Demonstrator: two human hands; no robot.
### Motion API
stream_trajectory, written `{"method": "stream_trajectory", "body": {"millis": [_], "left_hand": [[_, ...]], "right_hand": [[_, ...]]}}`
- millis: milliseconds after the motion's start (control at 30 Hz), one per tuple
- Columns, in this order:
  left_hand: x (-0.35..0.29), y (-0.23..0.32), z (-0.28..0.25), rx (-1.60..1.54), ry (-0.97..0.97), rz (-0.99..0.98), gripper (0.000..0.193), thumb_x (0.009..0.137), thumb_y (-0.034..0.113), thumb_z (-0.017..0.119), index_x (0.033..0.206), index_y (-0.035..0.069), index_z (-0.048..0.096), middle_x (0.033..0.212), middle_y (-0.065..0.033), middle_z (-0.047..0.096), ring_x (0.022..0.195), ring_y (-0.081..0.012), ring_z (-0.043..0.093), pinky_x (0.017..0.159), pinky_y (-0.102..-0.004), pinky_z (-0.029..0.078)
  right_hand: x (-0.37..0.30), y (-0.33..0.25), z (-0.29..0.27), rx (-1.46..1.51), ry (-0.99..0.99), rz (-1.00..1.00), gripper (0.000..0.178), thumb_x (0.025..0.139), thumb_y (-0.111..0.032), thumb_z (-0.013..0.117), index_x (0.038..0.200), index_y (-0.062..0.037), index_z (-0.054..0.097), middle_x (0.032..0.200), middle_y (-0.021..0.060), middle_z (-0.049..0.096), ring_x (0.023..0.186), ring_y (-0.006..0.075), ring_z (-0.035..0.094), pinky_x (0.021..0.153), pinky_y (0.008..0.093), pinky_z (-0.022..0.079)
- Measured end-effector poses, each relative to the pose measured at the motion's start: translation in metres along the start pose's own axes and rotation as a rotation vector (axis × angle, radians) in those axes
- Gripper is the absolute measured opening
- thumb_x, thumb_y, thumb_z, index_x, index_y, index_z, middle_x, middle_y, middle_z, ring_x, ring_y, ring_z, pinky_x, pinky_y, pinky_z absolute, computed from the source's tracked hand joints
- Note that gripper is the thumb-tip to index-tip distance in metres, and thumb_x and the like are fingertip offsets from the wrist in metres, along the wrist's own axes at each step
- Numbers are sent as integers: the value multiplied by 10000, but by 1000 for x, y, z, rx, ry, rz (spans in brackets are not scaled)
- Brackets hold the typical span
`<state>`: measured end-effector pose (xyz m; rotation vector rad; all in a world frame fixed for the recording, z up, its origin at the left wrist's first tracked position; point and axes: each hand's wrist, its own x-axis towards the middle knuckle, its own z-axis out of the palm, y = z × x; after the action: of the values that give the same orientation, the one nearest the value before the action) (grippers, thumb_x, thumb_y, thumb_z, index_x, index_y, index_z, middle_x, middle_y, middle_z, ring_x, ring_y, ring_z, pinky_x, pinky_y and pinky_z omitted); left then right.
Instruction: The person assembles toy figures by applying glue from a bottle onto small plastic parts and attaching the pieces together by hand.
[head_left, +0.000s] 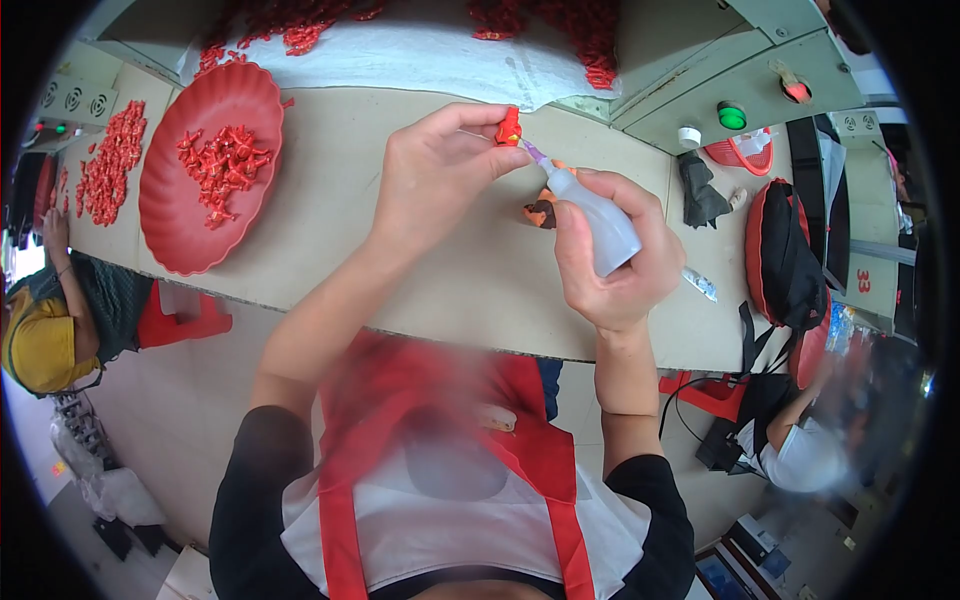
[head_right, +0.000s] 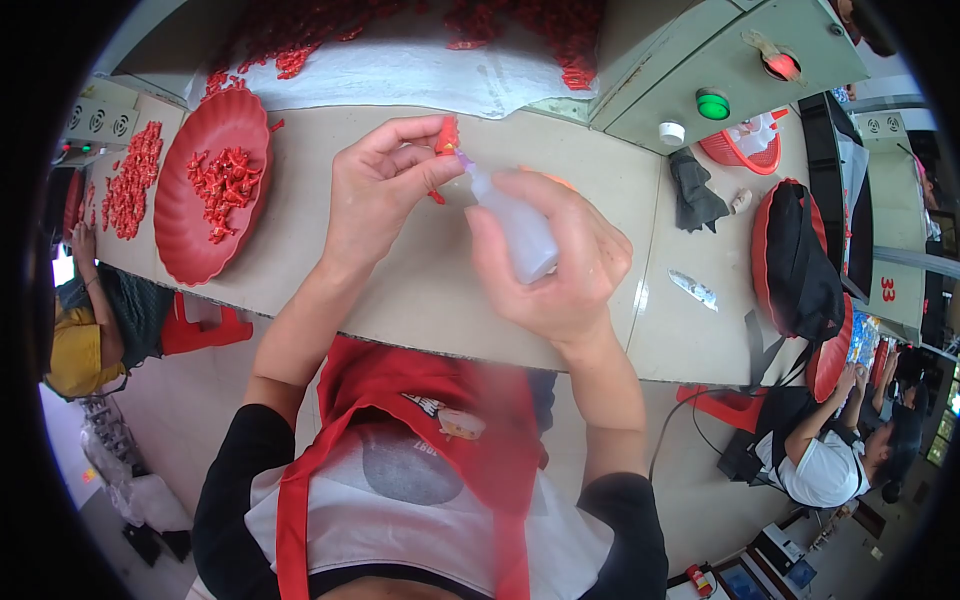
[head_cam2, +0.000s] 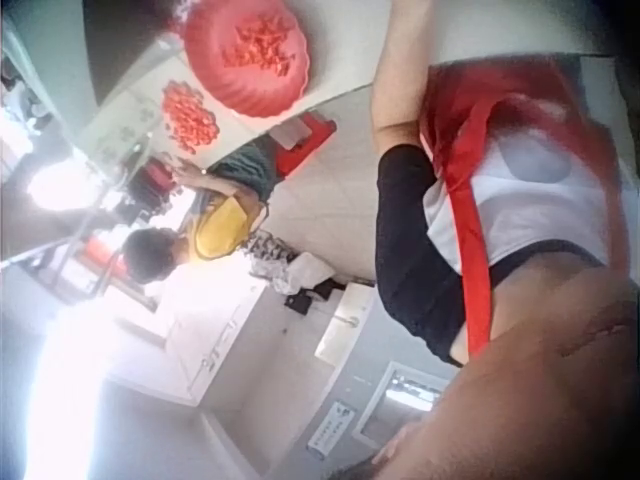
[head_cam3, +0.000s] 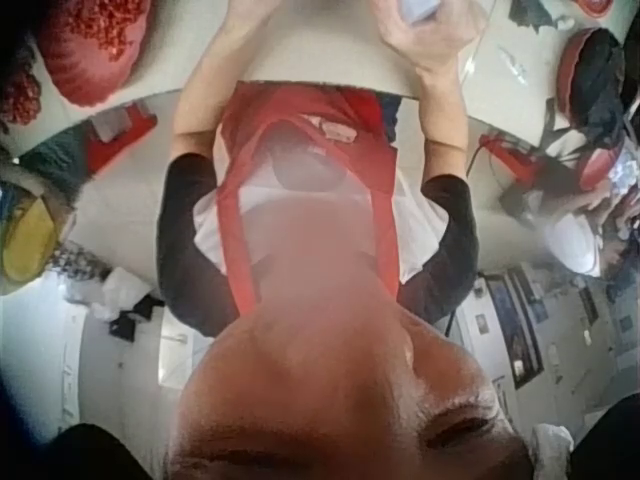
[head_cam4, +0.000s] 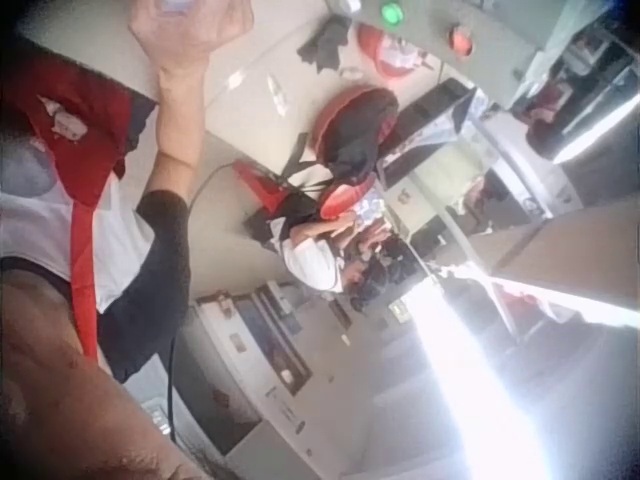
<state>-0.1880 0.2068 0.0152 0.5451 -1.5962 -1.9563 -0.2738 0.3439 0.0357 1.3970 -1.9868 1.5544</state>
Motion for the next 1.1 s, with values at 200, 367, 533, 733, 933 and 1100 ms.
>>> {"method": "stream_trajectory", "body": {"millis": [200, 367, 533, 733, 933, 1100], "left_hand": [[5, 2, -9, 96, 77, -15, 300, 759, 52, 689, 1026, -47, 596, 856, -98, 656, 811, -129, 627, 715, -247, 511], [31, 5, -45, -14, 260, 178, 312, 761, 36, 681, 1039, -65, 585, 879, -98, 639, 799, -150, 630, 732, -252, 494], [39, 4, -59, -198, 298, 144, 285, 800, 35, 649, 1058, -58, 571, 921, -105, 628, 848, -203, 636, 784, -275, 497], [33, 6, -48, -202, 248, 135, 340, 743, 47, 698, 1036, -76, 578, 857, -92, 623, 784, -164, 636, 723, -263, 508], [15, 2, -26, -5, 70, -21, 320, 767, 33, 682, 1067, -27, 589, 922, -82, 636, 809, -120, 613, 733, -239, 482], [3, -4, -5, 170, -1, 84, 288, 785, 2, 655, 1063, -31, 589, 916, -70, 629, 834, -116, 617, 722, -227, 506]], "right_hand": [[1, -2, 0, 103, -1, 242, 228, 666, -20, 697, 871, 19, 606, 767, 99, 648, 622, 131, 624, 549, 243, 489], [14, 12, 18, 537, -188, 854, 188, 708, -12, 651, 883, 1, 584, 758, 53, 629, 662, 112, 601, 581, 238, 475], [-11, 40, 62, -63, -560, 580, 218, 704, -113, 651, 881, -11, 575, 729, 152, 635, 669, 264, 635, 644, 355, 479], [5, 26, 68, -282, -783, 335, 216, 726, -149, 633, 873, 10, 628, 782, 214, 624, 709, 338, 621, 669, 404, 480], [18, 28, 21, 403, -329, 771, 229, 774, -124, 661, 953, 14, 628, 839, 129, 659, 677, 187, 647, 519, 308, 524], [16, 16, 13, 748, -63, 701, 173, 766, 13, 643, 935, 46, 619, 869, 108, 638, 658, 118, 607, 475, 223, 522]]}}
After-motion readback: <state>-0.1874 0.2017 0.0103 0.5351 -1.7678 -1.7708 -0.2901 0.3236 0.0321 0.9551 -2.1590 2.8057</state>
